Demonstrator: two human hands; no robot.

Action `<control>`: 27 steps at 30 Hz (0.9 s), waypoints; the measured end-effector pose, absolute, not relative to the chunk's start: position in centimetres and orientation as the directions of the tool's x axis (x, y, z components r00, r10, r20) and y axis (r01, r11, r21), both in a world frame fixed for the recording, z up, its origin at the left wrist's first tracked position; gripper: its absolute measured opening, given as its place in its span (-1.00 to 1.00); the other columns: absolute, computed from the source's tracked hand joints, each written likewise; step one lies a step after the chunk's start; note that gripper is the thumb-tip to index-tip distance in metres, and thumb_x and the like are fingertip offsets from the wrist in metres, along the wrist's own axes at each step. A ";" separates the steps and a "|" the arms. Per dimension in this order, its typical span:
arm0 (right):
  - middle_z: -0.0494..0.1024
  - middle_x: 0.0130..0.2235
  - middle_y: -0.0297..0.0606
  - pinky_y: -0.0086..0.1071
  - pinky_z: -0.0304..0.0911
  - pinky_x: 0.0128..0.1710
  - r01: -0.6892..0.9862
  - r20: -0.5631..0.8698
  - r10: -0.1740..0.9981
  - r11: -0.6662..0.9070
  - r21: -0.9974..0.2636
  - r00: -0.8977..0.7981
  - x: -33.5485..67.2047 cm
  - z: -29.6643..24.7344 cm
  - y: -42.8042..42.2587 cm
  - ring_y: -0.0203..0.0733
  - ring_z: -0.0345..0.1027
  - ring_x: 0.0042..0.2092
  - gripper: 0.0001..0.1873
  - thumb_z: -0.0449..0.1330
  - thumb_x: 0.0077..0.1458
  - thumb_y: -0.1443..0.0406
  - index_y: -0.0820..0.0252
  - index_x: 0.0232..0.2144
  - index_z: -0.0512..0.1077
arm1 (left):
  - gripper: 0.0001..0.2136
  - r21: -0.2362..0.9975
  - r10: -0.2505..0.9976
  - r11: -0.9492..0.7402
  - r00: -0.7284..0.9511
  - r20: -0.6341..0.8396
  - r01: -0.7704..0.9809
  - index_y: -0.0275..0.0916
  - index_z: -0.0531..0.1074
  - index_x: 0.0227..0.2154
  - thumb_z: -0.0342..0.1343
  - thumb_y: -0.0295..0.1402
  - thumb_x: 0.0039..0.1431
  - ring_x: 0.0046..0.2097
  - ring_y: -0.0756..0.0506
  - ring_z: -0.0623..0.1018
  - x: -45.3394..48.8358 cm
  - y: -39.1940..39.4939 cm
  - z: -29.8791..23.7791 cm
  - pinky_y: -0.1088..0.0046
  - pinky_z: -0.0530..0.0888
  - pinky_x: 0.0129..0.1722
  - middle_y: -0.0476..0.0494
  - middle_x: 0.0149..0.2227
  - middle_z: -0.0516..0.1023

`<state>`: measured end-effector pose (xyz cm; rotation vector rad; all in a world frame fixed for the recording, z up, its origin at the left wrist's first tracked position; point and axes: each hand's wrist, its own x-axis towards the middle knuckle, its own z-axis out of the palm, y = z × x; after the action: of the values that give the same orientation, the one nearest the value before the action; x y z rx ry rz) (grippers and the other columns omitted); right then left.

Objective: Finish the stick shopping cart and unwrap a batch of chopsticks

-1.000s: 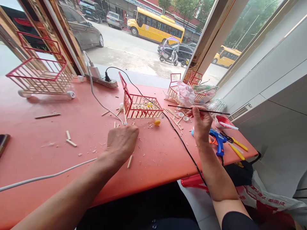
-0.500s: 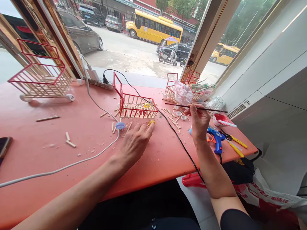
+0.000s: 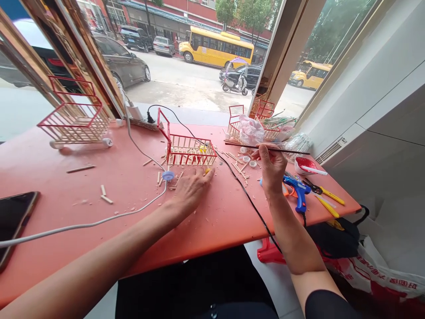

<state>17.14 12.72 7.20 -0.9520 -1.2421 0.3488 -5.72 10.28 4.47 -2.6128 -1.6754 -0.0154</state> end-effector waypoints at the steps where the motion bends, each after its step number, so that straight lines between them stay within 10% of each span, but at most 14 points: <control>1: 0.65 -0.45 -0.37 -0.32 0.50 -0.30 0.247 0.640 0.694 0.591 -0.768 0.329 17.1 7.2 12.7 -0.24 0.55 -0.42 -0.60 0.36 0.27 -0.08 0.11 -0.27 0.55 | -0.51 -0.024 0.904 -0.427 0.427 0.024 0.904 -0.21 0.41 0.35 -0.13 -0.53 0.47 0.10 -0.30 0.60 -5.6 10.4 4.5 0.18 0.56 0.01 -0.43 0.10 0.61; 27: 0.64 -0.47 -0.39 -0.34 0.50 -0.31 0.196 0.623 0.717 0.593 -0.781 0.313 16.7 7.2 12.6 -0.26 0.54 -0.43 -0.54 0.39 0.21 -0.14 0.12 -0.29 0.55 | -0.60 0.062 0.621 -0.730 0.622 0.477 0.681 -0.16 0.59 0.14 -0.05 -0.59 0.46 0.07 -0.28 0.58 -14.1 5.4 -1.7 0.17 0.59 0.01 -0.30 0.05 0.66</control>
<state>16.74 12.58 7.22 -0.9156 -1.2389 0.4160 -14.13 5.42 -1.73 -2.7151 -1.0945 -0.7269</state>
